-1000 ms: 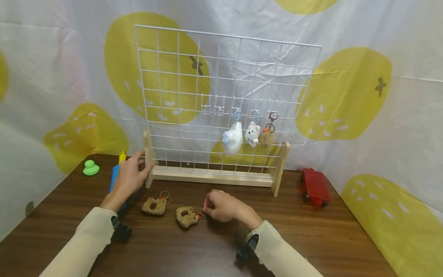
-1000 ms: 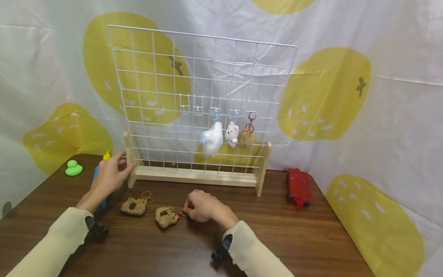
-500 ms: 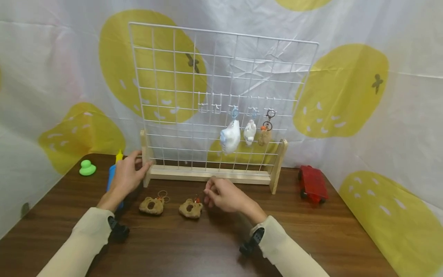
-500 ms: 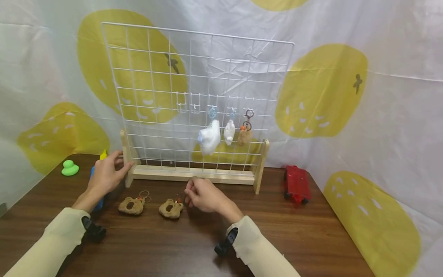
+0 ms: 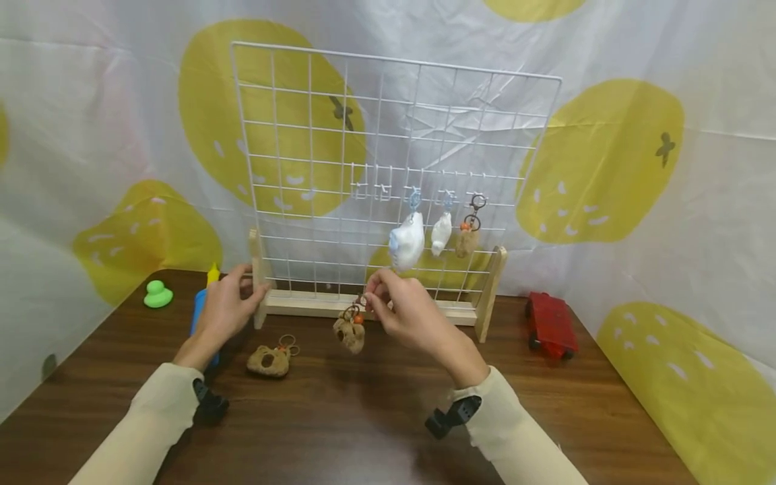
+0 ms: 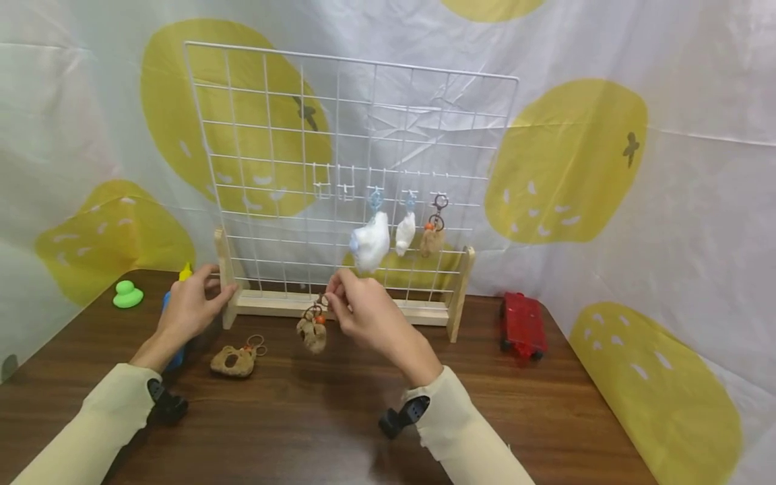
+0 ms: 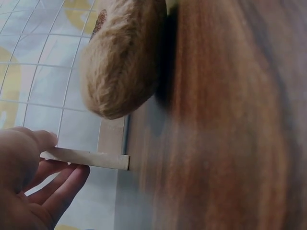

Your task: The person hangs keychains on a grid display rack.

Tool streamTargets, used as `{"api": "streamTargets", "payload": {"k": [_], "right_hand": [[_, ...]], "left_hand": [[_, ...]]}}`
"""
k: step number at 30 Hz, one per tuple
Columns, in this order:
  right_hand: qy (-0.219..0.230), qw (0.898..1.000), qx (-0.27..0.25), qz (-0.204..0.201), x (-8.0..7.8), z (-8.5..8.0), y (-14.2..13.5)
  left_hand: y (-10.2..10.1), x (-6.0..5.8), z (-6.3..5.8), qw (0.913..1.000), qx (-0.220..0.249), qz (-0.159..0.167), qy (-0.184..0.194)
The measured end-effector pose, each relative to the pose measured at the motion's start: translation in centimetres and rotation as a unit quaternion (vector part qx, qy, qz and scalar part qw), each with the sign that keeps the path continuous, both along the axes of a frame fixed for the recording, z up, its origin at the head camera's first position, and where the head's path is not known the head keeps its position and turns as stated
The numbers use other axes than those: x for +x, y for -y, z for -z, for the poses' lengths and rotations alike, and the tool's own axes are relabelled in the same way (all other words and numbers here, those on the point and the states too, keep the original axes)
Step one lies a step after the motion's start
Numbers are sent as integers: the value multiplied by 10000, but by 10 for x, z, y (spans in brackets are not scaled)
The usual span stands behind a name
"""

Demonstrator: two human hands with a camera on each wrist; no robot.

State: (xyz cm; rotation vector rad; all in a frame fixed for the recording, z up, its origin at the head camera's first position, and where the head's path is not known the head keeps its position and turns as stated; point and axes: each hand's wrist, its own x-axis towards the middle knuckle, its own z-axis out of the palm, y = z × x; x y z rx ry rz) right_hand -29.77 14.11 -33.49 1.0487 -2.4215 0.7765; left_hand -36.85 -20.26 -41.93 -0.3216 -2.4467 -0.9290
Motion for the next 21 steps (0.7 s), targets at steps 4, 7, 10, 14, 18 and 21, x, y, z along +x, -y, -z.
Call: {"api": "streamTargets", "payload": {"k": [4, 7, 10, 14, 18, 21], "right_hand": [[202, 9995, -215, -96, 0, -18, 0], [241, 9983, -481, -209, -1, -32, 1], [56, 9968, -763, -218, -3, -47, 1], [-258, 9927, -1165, -154, -9, -66, 1], [-382, 9870, -1562, 1, -17, -84, -2], [-294, 9816, -1885, 89, -23, -96, -5]], "left_hand": [[1, 0, 2, 10000, -9, -27, -41], [1, -1, 2, 10000, -6, -11, -78], [1, -2, 3, 10000, -16, 7, -87], [2, -2, 3, 10000, -33, -35, -56], [1, -3, 3, 10000, -30, -37, 7], [0, -2, 2, 10000, 4, 2, 40]]}}
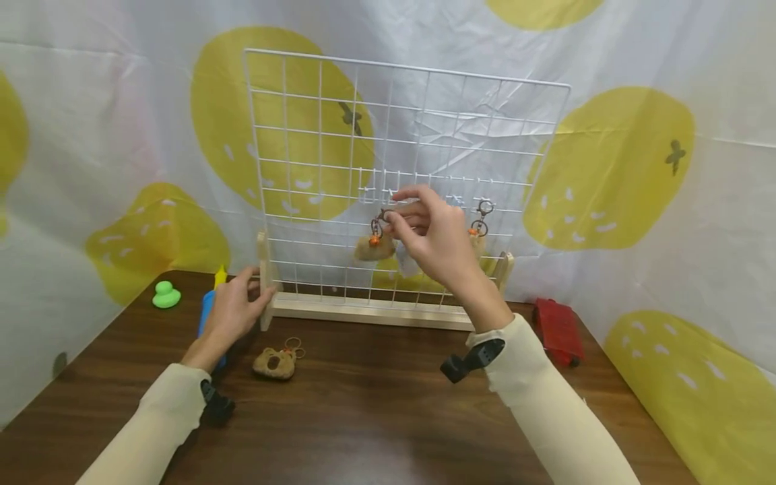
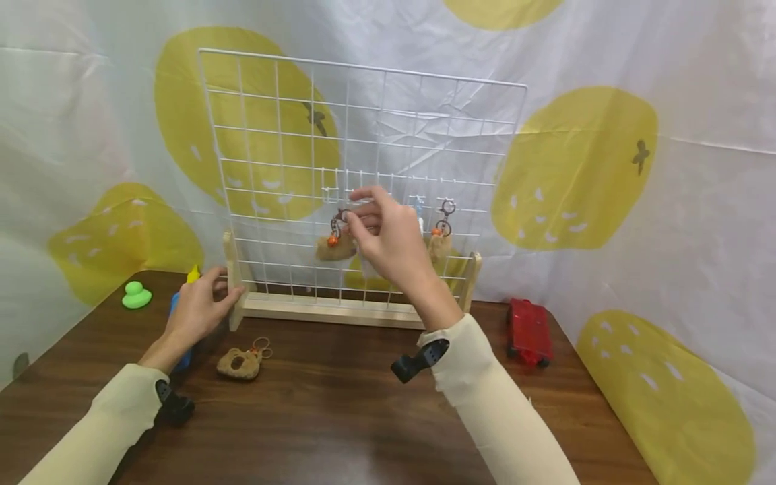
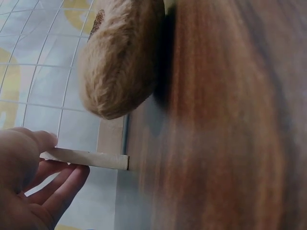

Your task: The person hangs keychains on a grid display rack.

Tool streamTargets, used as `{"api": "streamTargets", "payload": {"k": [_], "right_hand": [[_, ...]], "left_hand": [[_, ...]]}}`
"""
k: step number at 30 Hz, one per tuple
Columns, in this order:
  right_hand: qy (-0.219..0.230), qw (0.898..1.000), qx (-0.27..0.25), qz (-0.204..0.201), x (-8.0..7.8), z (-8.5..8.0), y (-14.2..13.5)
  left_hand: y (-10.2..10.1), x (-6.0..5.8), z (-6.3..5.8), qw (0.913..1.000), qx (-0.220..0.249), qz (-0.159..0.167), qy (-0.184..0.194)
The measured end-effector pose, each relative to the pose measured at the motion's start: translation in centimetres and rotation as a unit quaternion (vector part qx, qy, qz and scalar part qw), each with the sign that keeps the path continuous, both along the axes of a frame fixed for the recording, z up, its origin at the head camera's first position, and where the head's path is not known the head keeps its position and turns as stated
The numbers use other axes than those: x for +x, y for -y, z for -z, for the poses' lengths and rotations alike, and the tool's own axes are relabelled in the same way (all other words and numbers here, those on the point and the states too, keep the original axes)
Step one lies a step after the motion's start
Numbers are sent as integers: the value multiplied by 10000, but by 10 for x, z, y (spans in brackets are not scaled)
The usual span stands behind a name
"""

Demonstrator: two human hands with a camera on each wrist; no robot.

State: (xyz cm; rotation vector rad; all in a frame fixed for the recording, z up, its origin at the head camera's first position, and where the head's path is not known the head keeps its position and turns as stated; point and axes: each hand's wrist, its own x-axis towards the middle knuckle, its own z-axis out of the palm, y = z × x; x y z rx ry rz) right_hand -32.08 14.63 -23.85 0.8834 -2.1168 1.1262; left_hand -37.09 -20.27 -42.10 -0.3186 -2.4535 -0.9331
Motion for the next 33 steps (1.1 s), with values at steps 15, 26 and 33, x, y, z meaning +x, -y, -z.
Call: {"api": "streamTargets", "payload": {"k": [15, 26, 33], "right_hand": [[-7, 9969, -349, 704, -18, -13, 6], [82, 9950, 29, 992, -18, -7, 10], [36, 9950, -12, 994, -19, 4, 5]], "left_hand": [[-2, 2, -2, 9999, 50, 84, 116], [-1, 0, -1, 9999, 84, 98, 70], [0, 3, -3, 9999, 88, 58, 115]]}}
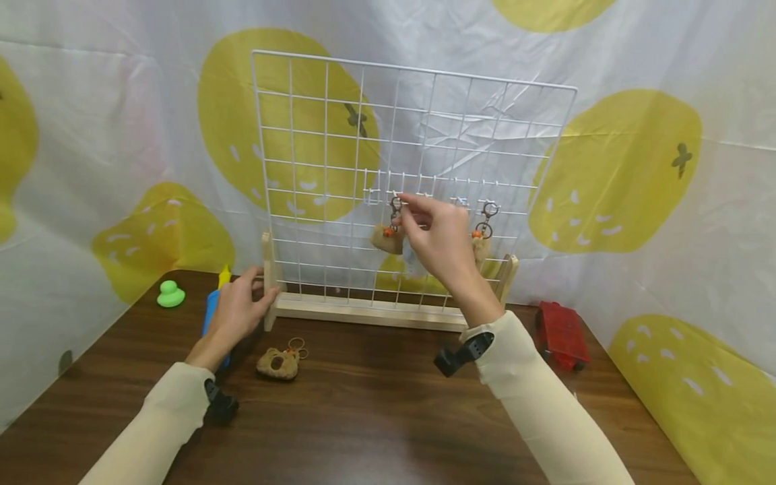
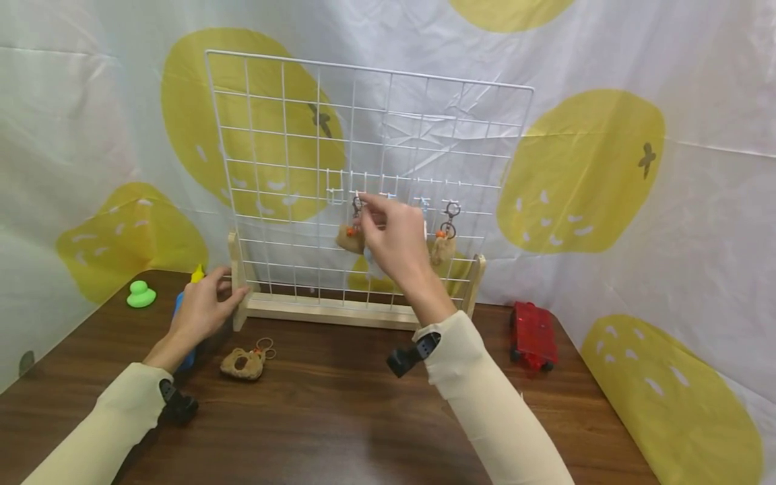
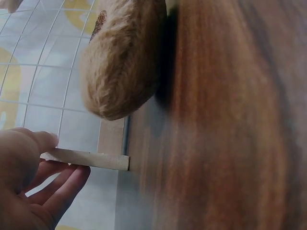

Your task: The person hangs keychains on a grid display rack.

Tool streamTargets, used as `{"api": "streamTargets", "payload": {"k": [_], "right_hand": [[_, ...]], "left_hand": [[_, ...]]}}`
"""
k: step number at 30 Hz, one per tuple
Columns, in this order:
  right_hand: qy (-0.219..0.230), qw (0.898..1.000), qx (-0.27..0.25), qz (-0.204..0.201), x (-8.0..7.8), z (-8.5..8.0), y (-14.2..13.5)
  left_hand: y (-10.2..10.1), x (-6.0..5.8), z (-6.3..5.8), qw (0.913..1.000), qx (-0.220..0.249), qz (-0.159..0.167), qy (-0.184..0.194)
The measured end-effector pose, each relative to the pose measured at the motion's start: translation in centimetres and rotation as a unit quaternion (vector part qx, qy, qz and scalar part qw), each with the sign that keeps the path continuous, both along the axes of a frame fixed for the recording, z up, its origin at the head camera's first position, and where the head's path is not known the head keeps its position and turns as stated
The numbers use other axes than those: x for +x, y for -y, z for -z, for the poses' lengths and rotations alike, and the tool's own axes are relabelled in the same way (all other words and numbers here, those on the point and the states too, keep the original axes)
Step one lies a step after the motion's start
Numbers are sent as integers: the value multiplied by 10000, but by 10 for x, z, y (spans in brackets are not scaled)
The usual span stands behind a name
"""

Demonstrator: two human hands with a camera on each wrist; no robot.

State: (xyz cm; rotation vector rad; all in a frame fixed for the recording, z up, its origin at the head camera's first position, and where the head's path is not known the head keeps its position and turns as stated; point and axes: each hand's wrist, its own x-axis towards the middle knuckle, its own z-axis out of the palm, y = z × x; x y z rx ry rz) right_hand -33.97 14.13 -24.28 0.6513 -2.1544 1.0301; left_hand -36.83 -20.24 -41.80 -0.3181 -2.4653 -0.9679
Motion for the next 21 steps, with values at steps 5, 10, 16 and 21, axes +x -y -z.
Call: {"api": "streamTargets", "payload": {"k": [5, 10, 16, 21], "right_hand": [[-131, 9990, -363, -235, 5, 9, -5], [-401, 9952, -802, -387, 14, 19, -8], [-476, 9904, -1054, -752, 27, 35, -8], [-205, 9879, -1146, -1022, 34, 51, -7]], "left_hand": [[-1, 0, 0, 10000, -34, -76, -39], [-2, -1, 2, 9999, -86, -104, -43], [-1, -1, 2, 9999, -68, -85, 12], [-2, 1, 1, 10000, -9, -44, -23]]}}
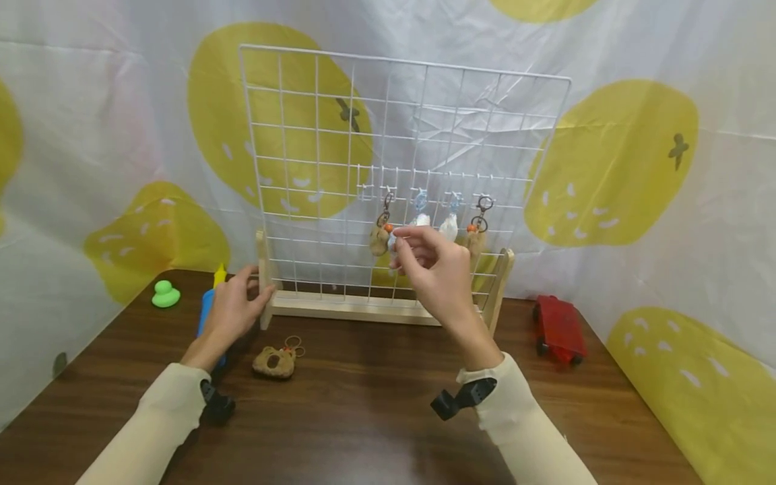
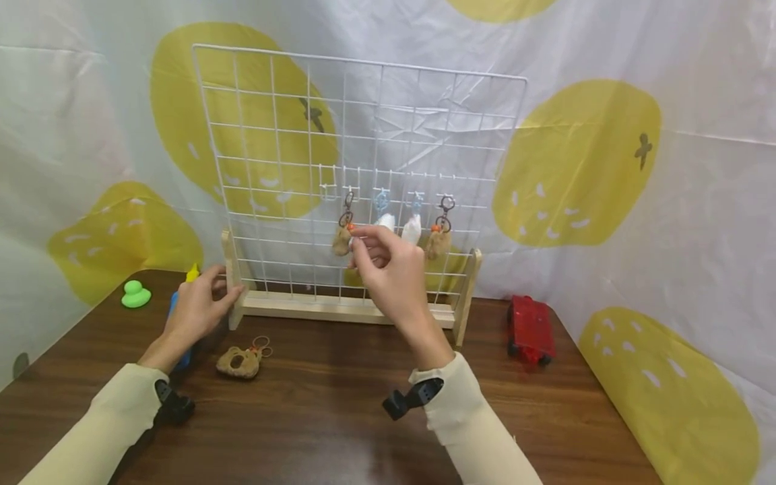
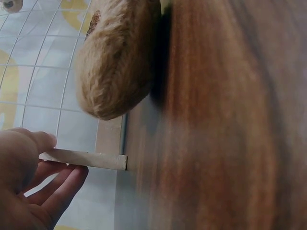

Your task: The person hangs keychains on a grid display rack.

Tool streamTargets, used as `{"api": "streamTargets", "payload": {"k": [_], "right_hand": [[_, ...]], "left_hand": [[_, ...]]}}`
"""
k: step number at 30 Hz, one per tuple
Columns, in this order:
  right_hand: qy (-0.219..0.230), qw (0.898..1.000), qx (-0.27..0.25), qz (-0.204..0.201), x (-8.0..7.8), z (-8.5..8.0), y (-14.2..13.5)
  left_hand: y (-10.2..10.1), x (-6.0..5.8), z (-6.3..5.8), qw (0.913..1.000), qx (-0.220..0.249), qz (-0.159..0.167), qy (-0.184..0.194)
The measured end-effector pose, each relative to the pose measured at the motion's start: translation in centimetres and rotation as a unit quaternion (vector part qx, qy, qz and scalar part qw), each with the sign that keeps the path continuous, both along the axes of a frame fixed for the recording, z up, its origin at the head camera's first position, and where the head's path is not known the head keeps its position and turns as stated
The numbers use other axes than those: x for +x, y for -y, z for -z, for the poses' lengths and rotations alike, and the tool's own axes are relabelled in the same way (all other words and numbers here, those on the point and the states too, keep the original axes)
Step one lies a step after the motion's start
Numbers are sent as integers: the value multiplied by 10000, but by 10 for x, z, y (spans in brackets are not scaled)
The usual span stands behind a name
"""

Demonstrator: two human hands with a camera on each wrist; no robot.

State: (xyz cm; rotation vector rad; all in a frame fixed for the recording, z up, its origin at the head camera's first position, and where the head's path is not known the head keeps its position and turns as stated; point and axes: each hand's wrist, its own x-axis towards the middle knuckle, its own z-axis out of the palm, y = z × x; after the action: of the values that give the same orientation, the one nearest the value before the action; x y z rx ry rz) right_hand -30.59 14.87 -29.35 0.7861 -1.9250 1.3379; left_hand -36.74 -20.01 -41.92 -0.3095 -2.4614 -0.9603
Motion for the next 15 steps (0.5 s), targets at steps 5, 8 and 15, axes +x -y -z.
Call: {"api": "streamTargets", "payload": {"k": [5, 8, 15], "right_hand": [[225, 9995, 188, 68, -2, 19, 7], [551, 9975, 437, 3, -6, 32, 15], [1320, 9823, 1311, -213, -13, 58, 42]], "left_hand": [[1, 1, 1, 10000, 34, 9, -66], [1, 1, 1, 10000, 23, 0, -83], [1, -1, 2, 9999, -15, -26, -96]]}}
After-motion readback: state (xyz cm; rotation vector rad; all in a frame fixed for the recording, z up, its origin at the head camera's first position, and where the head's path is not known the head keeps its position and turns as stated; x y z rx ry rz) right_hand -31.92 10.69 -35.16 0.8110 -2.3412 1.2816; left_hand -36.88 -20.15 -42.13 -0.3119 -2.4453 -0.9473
